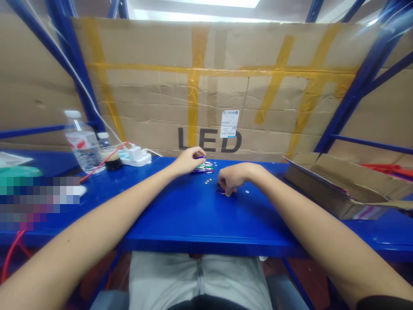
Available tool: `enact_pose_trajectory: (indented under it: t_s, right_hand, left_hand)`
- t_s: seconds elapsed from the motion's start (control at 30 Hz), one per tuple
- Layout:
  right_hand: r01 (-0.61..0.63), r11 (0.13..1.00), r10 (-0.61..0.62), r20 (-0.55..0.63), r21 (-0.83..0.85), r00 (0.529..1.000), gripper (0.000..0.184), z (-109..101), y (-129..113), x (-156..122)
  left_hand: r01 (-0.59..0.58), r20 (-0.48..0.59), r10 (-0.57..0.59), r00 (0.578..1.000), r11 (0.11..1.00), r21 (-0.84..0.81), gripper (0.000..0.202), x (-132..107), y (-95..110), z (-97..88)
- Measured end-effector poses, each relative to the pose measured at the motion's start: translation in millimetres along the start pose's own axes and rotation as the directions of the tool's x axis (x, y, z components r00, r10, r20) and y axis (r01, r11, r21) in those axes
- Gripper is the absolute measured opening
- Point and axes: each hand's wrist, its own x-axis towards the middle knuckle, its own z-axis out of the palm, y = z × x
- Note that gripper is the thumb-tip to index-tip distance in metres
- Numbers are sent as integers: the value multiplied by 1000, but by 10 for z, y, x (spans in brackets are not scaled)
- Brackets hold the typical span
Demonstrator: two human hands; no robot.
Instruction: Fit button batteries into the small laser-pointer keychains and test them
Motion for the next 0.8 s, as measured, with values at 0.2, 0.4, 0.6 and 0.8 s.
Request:
enact_pose_trajectory:
  t_s: [0.2,0.4,0.6,0.8]
  right_hand:
    - [117,989,-125,-92,-87,988,12,38,-174,-116]
    - [201,977,-153,-406,77,901,8,-45,-178,-131]
    - [211,977,-117,-714,44,691,10,-36,96,142]
    - [191,981,-163,-651,-28,742,16,83,334,382]
  left_hand:
    - [55,16,-55,998,998,16,16,12,-1,-5]
    - [108,40,-111,993,991,84,15,21,-103,13]
    - [96,40,-102,994,987,127,9,33,-242,56]
    - [63,88,-76,993,986,152,9,-4,-239,92]
